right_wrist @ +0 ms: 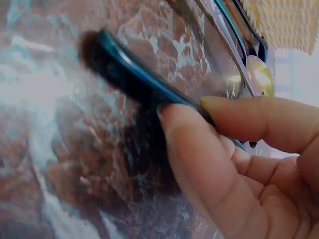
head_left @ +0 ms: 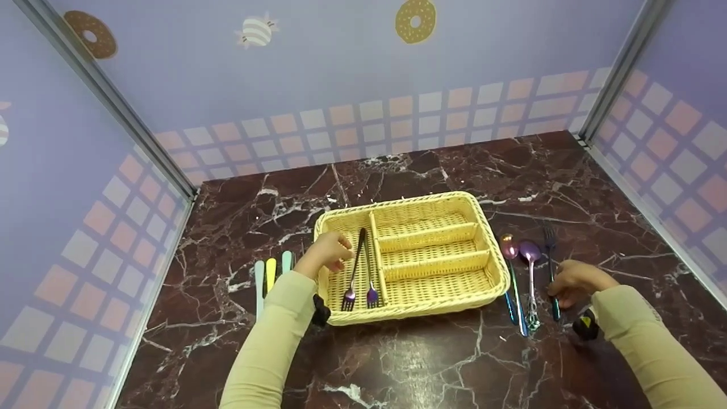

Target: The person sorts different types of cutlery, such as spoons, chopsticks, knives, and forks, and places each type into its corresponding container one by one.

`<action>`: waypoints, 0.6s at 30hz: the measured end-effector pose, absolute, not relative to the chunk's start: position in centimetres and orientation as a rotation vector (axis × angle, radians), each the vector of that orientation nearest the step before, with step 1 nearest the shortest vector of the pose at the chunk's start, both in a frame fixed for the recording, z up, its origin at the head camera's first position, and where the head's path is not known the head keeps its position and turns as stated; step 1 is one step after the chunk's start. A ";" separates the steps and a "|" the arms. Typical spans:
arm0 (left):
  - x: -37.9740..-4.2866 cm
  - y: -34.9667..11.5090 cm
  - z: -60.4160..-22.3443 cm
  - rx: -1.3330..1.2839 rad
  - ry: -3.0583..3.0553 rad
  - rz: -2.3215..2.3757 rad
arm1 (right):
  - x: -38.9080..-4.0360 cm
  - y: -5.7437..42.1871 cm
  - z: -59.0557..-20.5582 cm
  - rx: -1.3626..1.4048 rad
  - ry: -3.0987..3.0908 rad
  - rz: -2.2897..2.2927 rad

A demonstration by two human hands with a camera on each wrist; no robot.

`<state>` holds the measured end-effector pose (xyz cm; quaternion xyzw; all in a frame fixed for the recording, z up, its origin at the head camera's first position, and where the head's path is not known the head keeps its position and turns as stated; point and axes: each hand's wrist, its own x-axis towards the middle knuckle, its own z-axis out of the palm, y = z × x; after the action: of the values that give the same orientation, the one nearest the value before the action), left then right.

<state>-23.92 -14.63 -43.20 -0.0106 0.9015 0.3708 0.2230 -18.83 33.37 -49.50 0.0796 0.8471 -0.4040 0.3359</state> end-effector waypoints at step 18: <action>-23.8 -14.3 -42.3 0.014 2.548 0.965 | -21.7 31.4 -43.1 -0.016 2.831 -1.163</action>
<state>-23.78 -14.27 -42.27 0.0051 0.9149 0.3466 0.2071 -21.68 31.38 -43.11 -0.0052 0.9242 -0.3797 0.0405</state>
